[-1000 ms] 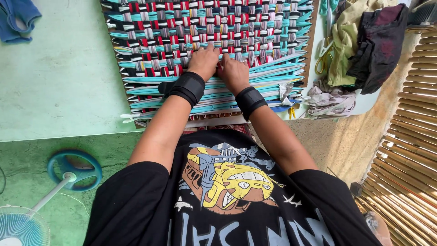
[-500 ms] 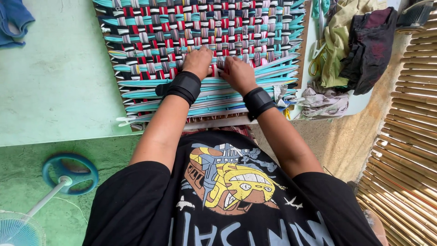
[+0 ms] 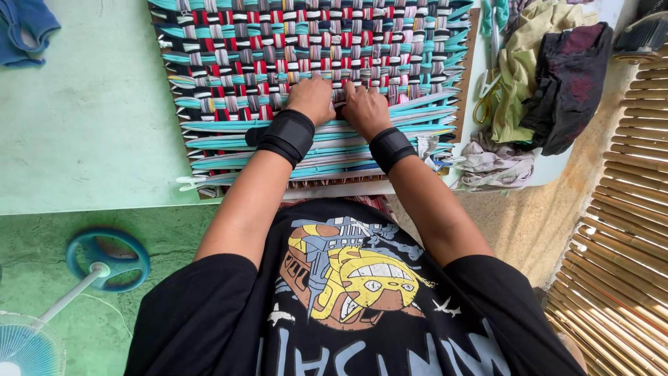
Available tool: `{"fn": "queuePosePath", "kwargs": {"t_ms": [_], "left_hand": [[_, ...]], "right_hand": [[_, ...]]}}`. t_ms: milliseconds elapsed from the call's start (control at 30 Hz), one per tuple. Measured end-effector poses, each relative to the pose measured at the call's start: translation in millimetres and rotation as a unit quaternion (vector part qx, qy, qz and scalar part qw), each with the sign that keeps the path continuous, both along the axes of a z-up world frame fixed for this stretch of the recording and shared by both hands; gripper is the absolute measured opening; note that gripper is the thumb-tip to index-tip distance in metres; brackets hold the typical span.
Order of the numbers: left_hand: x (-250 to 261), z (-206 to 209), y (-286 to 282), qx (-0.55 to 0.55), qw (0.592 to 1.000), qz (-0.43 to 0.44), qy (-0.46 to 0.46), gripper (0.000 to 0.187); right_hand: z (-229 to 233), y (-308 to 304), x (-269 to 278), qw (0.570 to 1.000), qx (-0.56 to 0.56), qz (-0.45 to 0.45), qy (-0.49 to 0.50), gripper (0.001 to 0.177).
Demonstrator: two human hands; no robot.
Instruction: The person weaves colorful cords through a mat by pulling them by hand, using both hands or alternating hands to pull the cords taut.
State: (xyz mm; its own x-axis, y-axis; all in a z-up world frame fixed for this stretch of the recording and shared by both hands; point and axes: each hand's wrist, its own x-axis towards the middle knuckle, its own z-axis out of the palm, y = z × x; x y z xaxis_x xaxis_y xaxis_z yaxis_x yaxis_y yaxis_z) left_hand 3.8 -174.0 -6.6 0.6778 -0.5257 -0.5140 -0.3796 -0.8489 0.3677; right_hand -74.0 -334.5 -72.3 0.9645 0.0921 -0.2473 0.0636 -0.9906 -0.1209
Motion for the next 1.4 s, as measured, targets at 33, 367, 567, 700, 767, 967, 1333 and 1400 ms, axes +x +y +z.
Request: {"fn": "queuePosePath", "kwargs": {"t_ms": [33, 367, 567, 700, 767, 967, 1333, 1400], "left_hand": [[-2.1, -15.1, -5.5, -0.002, 1.0, 0.0, -0.002, 0.05], [-16.5, -26.6, -16.2, -0.068, 0.991, -0.039, -0.108, 0.051], [-16.6, -36.3, -17.0, -0.07, 0.992, -0.028, -0.106, 0.053], [-19.1, -54.5, -19.4, -0.066, 0.989, -0.03, -0.132, 0.055], [-19.8, -51.2, -20.8, -0.066, 0.988, -0.032, -0.137, 0.056], [-19.4, -60.6, -20.5, -0.065, 0.988, -0.034, -0.136, 0.056], [-23.9, -22.0, -52.3, -0.091, 0.986, -0.089, -0.104, 0.051], [-31.2, -78.2, -58.9, -0.109, 0.98, -0.078, -0.145, 0.022]], "right_hand": [[4.4, -3.8, 2.2, 1.0, -0.002, 0.0, -0.002, 0.035], [47.8, 5.5, -13.5, 0.995, 0.046, -0.083, 0.013, 0.028], [16.9, -10.5, -25.1, 0.979, 0.198, -0.038, 0.004, 0.023], [-37.9, -45.1, -32.6, 0.983, 0.183, -0.009, 0.018, 0.032], [24.6, -39.1, -21.2, 0.989, 0.145, -0.028, 0.017, 0.029], [58.3, -29.5, -4.4, 0.998, 0.046, -0.044, 0.027, 0.053], [24.8, -47.6, -13.2, 0.991, 0.108, -0.081, 0.009, 0.038], [30.5, -46.6, -13.6, 0.991, 0.083, -0.102, 0.029, 0.036]]}}
